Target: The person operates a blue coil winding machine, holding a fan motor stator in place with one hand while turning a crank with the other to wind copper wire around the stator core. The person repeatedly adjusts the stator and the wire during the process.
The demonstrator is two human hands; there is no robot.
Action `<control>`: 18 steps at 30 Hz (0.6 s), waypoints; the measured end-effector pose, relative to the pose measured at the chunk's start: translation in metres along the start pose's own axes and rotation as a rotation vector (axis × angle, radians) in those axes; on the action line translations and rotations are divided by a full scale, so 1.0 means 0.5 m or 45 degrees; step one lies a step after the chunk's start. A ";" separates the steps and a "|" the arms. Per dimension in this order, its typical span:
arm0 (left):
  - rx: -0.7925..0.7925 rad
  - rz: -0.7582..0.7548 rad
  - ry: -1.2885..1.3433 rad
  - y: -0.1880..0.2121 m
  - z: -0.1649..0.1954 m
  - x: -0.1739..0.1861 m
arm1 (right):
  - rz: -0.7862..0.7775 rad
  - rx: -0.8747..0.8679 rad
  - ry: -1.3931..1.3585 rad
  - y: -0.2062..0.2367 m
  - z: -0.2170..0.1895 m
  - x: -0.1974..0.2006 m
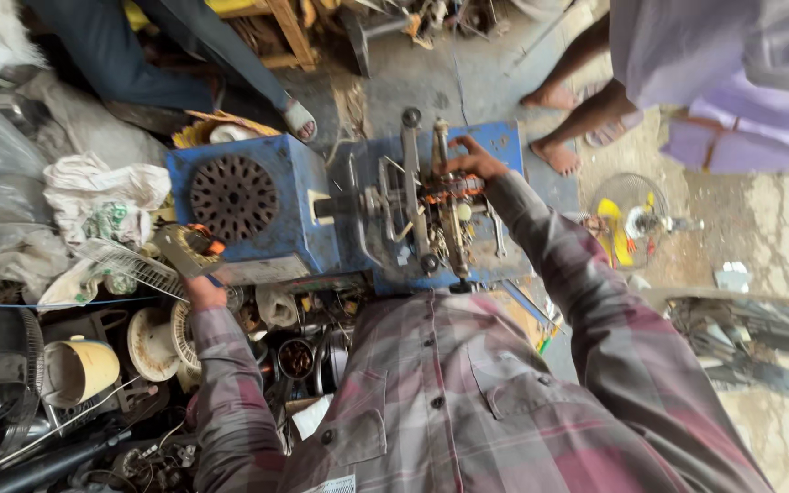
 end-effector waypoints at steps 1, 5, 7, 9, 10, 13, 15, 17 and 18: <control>0.008 0.001 -0.001 -0.003 0.000 0.006 | 0.015 -0.030 -0.007 -0.007 0.003 -0.003; -0.006 -0.008 -0.017 -0.012 -0.012 0.024 | 0.024 -0.043 0.055 -0.032 0.013 -0.002; 0.007 0.051 -0.092 -0.010 -0.019 0.031 | 0.036 -0.019 0.212 -0.036 0.018 0.007; 0.006 0.061 -0.117 -0.009 -0.023 0.030 | 0.019 -0.052 0.003 -0.035 0.028 0.012; 0.002 0.069 -0.131 -0.008 -0.024 0.028 | 0.006 -0.067 -0.101 -0.035 0.033 0.014; 0.034 0.132 -0.154 -0.007 -0.026 0.019 | 0.043 -0.074 0.058 -0.034 0.029 0.026; 0.027 0.109 -0.154 -0.007 -0.025 0.004 | 0.004 -0.059 -0.003 -0.031 0.026 0.026; 0.010 0.125 -0.193 -0.007 -0.021 -0.005 | -0.014 -0.062 -0.094 -0.032 0.022 0.029; 0.017 0.152 -0.233 -0.007 -0.021 -0.007 | -0.002 -0.087 -0.164 -0.029 0.024 0.034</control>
Point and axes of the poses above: each hand's wrist, its own y-axis away from the middle knuckle, its own x-axis out of the back of the hand, z = x × y, the point moved 5 cm from there along -y, towards the middle knuckle, and after that the axes turned 10 degrees about -z, right-handed, at the moved point
